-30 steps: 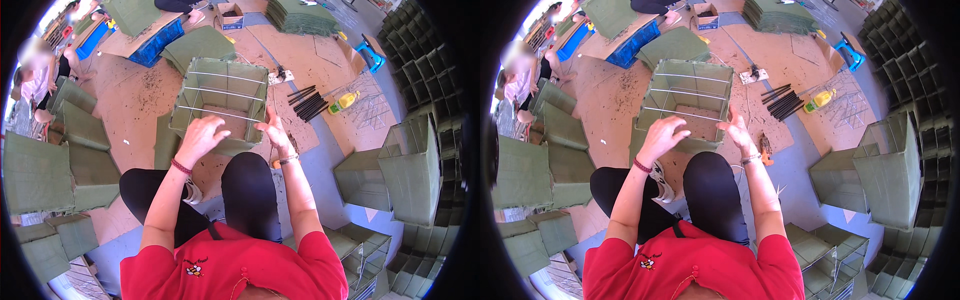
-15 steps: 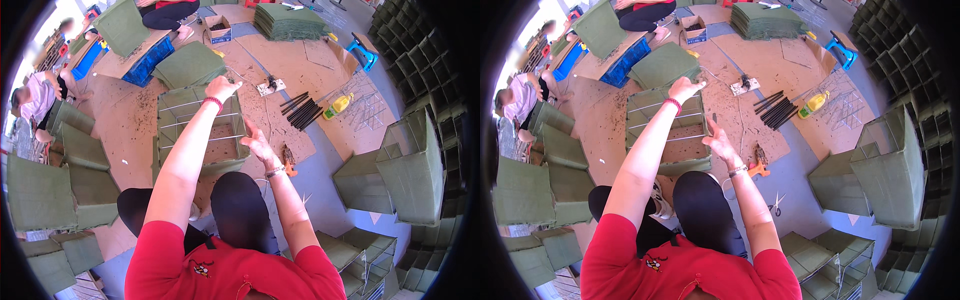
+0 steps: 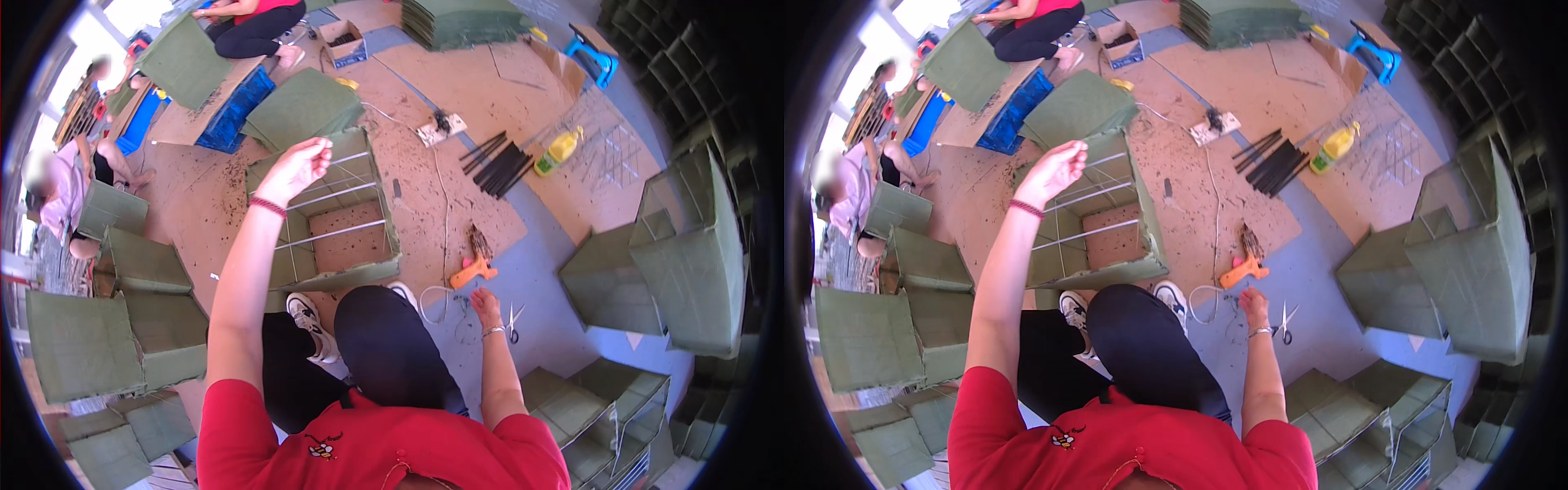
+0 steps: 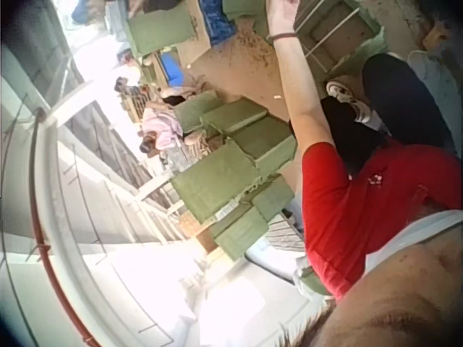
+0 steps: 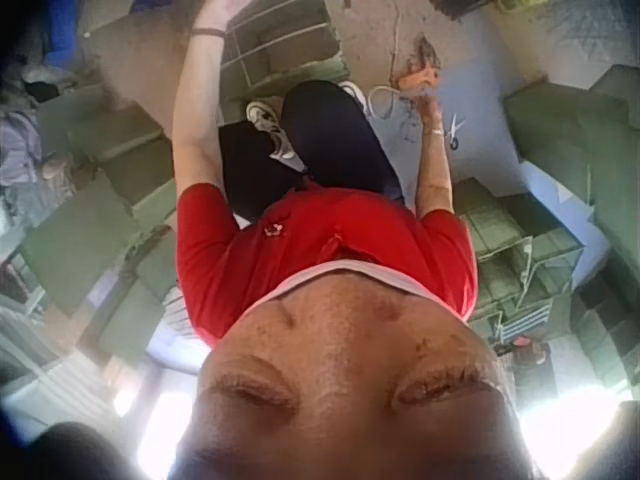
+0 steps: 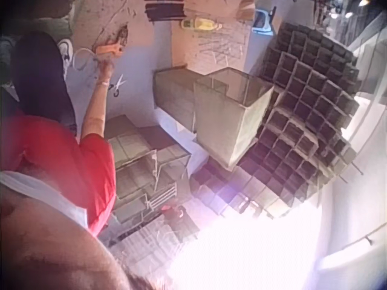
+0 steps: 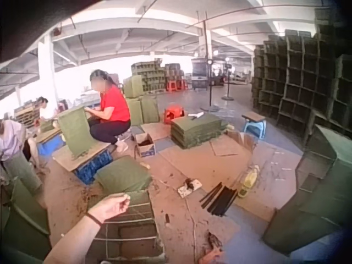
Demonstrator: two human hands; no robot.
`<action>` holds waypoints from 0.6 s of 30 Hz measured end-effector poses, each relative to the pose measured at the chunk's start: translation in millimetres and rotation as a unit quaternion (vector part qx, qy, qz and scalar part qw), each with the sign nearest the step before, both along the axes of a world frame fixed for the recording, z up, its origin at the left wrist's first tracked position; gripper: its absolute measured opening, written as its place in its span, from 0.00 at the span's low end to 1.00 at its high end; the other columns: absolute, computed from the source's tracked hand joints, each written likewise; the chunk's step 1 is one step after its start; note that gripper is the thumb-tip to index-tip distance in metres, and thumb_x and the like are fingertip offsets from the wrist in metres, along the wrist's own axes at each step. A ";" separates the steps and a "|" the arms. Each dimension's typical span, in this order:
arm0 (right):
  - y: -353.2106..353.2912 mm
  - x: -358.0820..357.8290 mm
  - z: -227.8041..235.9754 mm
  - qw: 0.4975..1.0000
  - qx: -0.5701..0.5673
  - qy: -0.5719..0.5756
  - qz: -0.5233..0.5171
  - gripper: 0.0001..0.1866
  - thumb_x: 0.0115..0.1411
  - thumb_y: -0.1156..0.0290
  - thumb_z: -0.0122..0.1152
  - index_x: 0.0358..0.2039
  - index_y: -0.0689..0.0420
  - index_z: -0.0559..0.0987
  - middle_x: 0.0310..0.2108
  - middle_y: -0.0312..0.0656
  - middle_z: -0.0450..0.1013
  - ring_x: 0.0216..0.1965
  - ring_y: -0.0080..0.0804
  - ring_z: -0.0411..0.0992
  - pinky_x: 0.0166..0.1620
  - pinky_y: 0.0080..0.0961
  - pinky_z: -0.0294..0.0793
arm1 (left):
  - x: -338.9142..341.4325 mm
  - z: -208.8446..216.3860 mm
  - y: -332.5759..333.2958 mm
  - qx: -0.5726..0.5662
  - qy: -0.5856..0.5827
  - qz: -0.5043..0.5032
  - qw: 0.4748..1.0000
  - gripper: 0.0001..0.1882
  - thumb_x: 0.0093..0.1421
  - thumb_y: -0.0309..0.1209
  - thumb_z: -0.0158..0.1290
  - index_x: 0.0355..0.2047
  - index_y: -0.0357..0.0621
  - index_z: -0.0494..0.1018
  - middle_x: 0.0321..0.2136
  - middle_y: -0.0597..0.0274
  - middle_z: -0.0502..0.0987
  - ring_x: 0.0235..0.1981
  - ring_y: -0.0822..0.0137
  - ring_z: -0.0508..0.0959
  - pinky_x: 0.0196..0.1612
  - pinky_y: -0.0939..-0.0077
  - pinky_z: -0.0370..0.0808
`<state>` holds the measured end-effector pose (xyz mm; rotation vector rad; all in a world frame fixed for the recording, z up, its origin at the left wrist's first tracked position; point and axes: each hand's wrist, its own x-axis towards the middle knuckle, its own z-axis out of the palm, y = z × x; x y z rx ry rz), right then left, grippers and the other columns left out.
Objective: The recorder is assembling green mesh storage cubes, using hot glue to attach panels and scissors to trim materials.
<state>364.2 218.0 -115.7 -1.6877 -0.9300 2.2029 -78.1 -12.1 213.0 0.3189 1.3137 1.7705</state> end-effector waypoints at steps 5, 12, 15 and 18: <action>-9.5 70.0 -79.0 0.995 0.084 -0.035 0.042 0.09 0.55 0.66 0.56 0.30 0.59 0.76 0.24 0.39 0.74 0.24 0.29 0.73 0.27 0.26 0.74 | 26.5 37.8 -26.8 0.027 0.072 0.013 0.997 0.12 0.61 0.28 0.48 0.44 0.37 0.69 0.25 0.70 0.67 0.27 0.78 0.66 0.30 0.87 0.65; -13.8 68.0 -86.8 0.959 0.147 -0.222 -0.093 0.10 0.53 0.72 0.57 0.35 0.63 0.75 0.25 0.42 0.75 0.22 0.25 0.74 0.21 0.20 0.71 | 82.8 40.7 -63.9 -0.041 0.107 0.024 0.993 0.09 0.64 0.30 0.44 0.41 0.38 0.67 0.22 0.70 0.63 0.24 0.79 0.63 0.28 0.86 0.61; -26.3 63.7 -73.7 0.886 0.257 -0.383 -0.046 0.16 0.49 0.73 0.59 0.39 0.64 0.71 0.28 0.51 0.74 0.25 0.38 0.74 0.29 0.35 0.73 | 89.8 41.6 -103.2 -0.013 0.093 0.041 0.995 0.10 0.64 0.30 0.44 0.43 0.38 0.66 0.21 0.70 0.61 0.23 0.79 0.62 0.27 0.86 0.61; -30.7 56.9 -60.0 0.765 0.349 -0.535 -0.077 0.16 0.50 0.71 0.57 0.39 0.61 0.68 0.37 0.54 0.69 0.40 0.49 0.70 0.42 0.41 0.70 | 89.0 39.8 -129.9 0.022 0.066 0.092 0.993 0.11 0.64 0.30 0.45 0.44 0.38 0.65 0.21 0.70 0.61 0.23 0.79 0.61 0.26 0.86 0.62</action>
